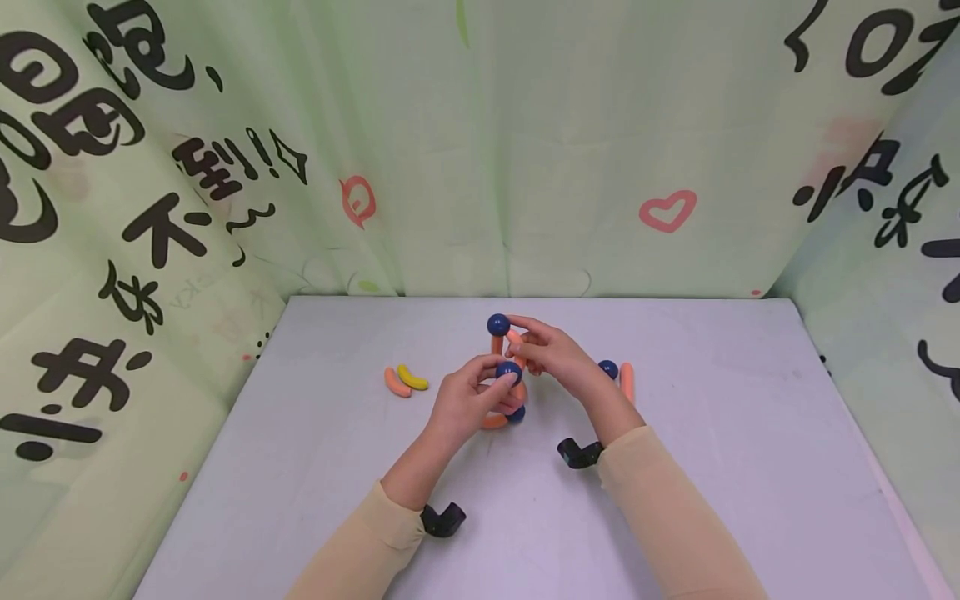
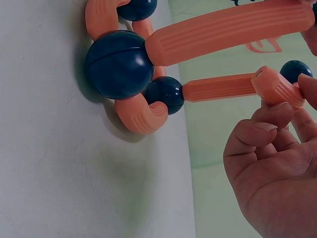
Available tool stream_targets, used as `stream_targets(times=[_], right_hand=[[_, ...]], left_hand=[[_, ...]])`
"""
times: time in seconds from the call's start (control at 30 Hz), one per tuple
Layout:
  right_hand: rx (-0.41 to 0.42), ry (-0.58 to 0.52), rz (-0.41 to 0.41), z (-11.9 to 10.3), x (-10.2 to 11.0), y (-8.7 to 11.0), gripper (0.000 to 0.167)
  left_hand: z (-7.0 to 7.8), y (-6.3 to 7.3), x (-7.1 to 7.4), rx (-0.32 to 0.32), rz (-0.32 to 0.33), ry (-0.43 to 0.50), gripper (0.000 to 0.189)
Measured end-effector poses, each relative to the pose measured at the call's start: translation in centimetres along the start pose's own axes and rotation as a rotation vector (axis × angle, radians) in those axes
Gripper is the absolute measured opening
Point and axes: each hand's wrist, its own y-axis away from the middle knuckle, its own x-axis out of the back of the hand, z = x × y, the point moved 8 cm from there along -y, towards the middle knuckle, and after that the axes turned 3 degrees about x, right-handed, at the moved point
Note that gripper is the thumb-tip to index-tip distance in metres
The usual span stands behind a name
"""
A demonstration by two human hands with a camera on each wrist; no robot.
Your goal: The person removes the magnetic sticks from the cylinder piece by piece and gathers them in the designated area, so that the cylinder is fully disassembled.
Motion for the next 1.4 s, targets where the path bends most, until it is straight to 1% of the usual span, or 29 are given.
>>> stream_targets(times=[0.13,0.3,0.43,0.53,0.6,0.7,0.8,0.93,1.03,1.13,1.23,1.4], right_hand=[[-0.001,-0.005,0.0,0.0,-0.1,0.0,0.053],[-0.004,-0.017,-0.003,0.0,-0.2,0.0,0.056],[0.011,-0.023,-0.013,-0.1,-0.3,-0.1,0.058],[0.023,-0.025,-0.018,-0.1,-0.3,-0.2,0.059],[0.025,-0.02,-0.019,-0.1,-0.3,-0.2,0.059],[0.019,-0.016,-0.015,0.1,-0.2,-0.2,0.06],[0.02,-0.028,-0.016,0.1,-0.2,-0.2,0.061],[0.019,-0.038,-0.018,0.2,-0.3,-0.2,0.06],[0.012,-0.038,-0.017,0.3,-0.3,-0.2,0.06],[0.011,-0.041,-0.017,0.2,-0.3,-0.2,0.061],[0.012,-0.037,-0.016,0.1,-0.4,-0.2,0.061],[0.009,-0.032,-0.011,0.0,-0.5,-0.2,0.061]], left_hand=[[0.3,0.1,0.4,-0.026,0.01,0.009,0.036],[0.9,0.2,1.7,-0.084,0.056,-0.01,0.039],[1.1,-0.1,3.4,-0.117,0.093,-0.014,0.041],[1.1,-0.5,5.2,-0.134,0.14,-0.065,0.04],[0.8,-0.8,6.6,-0.132,0.183,-0.129,0.04],[0.2,-1.5,8.9,-0.104,0.236,-0.214,0.04],[-1.1,-2.2,11.4,-0.045,0.276,-0.283,0.042],[-3.3,-3.0,14.4,0.044,0.302,-0.349,0.046],[-4.8,-3.5,16.2,0.102,0.3,-0.411,0.047],[-6.3,-3.8,17.7,0.159,0.296,-0.45,0.048],[-7.6,-4.1,18.9,0.202,0.296,-0.471,0.047],[-9.6,-4.4,19.9,0.246,0.288,-0.508,0.046]])
